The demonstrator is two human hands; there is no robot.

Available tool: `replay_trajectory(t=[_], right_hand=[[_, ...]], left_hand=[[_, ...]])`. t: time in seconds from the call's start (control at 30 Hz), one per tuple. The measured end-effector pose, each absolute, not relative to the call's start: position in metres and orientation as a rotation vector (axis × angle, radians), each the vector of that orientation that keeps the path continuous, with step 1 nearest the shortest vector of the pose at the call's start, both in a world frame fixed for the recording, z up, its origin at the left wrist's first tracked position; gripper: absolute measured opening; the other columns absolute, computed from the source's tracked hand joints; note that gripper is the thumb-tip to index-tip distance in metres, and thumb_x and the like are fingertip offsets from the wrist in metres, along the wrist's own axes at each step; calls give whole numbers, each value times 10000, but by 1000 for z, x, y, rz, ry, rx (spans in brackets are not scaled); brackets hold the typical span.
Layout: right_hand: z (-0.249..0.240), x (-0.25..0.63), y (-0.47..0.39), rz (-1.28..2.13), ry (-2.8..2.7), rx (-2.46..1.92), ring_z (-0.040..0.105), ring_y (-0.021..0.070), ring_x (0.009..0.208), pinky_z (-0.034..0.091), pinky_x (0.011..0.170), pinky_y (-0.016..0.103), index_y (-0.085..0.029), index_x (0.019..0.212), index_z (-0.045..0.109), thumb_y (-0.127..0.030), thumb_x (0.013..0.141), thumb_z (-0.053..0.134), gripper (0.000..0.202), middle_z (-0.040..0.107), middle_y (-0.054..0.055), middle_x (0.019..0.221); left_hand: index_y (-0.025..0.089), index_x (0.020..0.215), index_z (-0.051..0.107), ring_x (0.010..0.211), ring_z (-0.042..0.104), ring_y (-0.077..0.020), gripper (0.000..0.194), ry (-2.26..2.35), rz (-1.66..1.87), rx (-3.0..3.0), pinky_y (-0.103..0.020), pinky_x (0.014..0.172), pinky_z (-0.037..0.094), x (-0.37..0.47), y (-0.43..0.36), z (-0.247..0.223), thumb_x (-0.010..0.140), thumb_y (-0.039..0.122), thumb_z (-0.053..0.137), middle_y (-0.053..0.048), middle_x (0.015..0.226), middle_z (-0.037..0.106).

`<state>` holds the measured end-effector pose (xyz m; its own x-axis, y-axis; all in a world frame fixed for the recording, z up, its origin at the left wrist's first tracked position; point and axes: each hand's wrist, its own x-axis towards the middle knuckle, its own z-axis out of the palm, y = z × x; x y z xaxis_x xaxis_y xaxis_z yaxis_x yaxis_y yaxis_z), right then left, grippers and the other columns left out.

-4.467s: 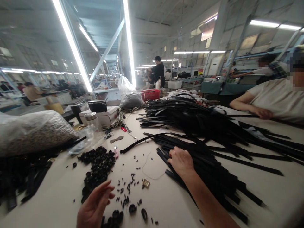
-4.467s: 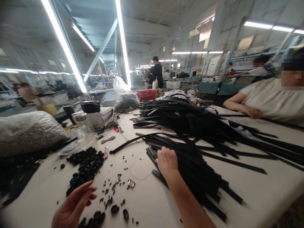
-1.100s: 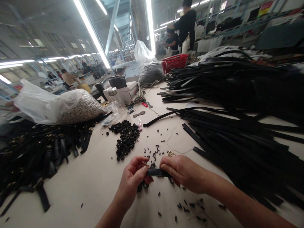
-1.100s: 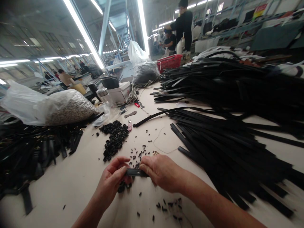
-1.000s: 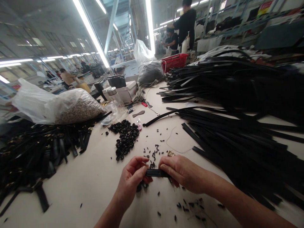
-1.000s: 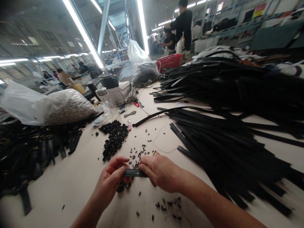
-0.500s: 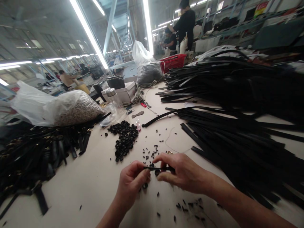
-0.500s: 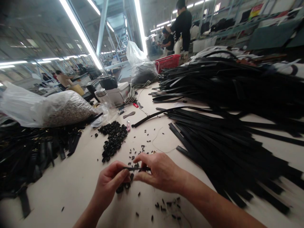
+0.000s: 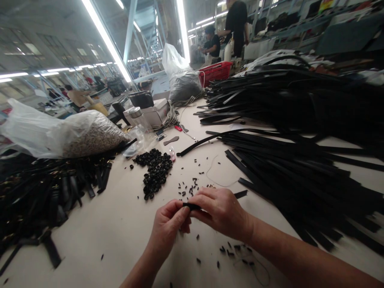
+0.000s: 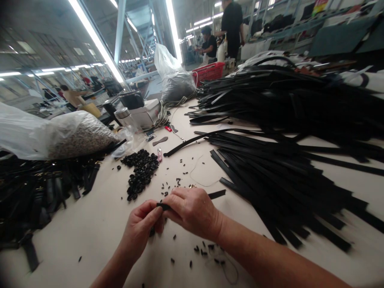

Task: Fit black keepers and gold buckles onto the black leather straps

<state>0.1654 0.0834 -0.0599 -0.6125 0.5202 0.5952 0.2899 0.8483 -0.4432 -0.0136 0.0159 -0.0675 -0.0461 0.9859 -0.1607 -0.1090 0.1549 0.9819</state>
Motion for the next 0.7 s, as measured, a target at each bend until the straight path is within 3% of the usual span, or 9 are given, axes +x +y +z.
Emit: replay_trajectory(t=[0.2,0.43,0.57,0.7], right_hand=[[-58,168,83,270,-2291,-541,592,145,683,385,609,259,-180,1070,633,-352,985,496,236,671,38,831],[-60,168,87,178,-2405,-567,544,137,613,312,558,268,-159,892,655,-328,1011,421,312,616,26,721],[-64,177,102,245,-2374,-730,527,125,611,286,554,257,-168,798,637,-322,975,501,271,613,14,720],[-68,187,119,397,-2260,-880,547,130,655,317,592,233,-165,779,641,-262,912,598,170,629,12,723]], left_hand=[[146,697,614,426,457,-78,302,1188,1211,955,-183,449,342,-19,14,-72,836,397,708,18,506,541],[138,761,659,448,466,-87,277,1264,1180,1032,-188,457,361,-18,17,-74,818,404,714,11,533,553],[150,888,690,496,516,-112,277,1385,1242,1107,-203,488,409,-24,21,-69,800,412,712,-4,603,597],[181,871,724,606,581,-146,169,1558,1091,1488,-226,558,452,-29,23,-59,816,339,694,-45,764,650]])
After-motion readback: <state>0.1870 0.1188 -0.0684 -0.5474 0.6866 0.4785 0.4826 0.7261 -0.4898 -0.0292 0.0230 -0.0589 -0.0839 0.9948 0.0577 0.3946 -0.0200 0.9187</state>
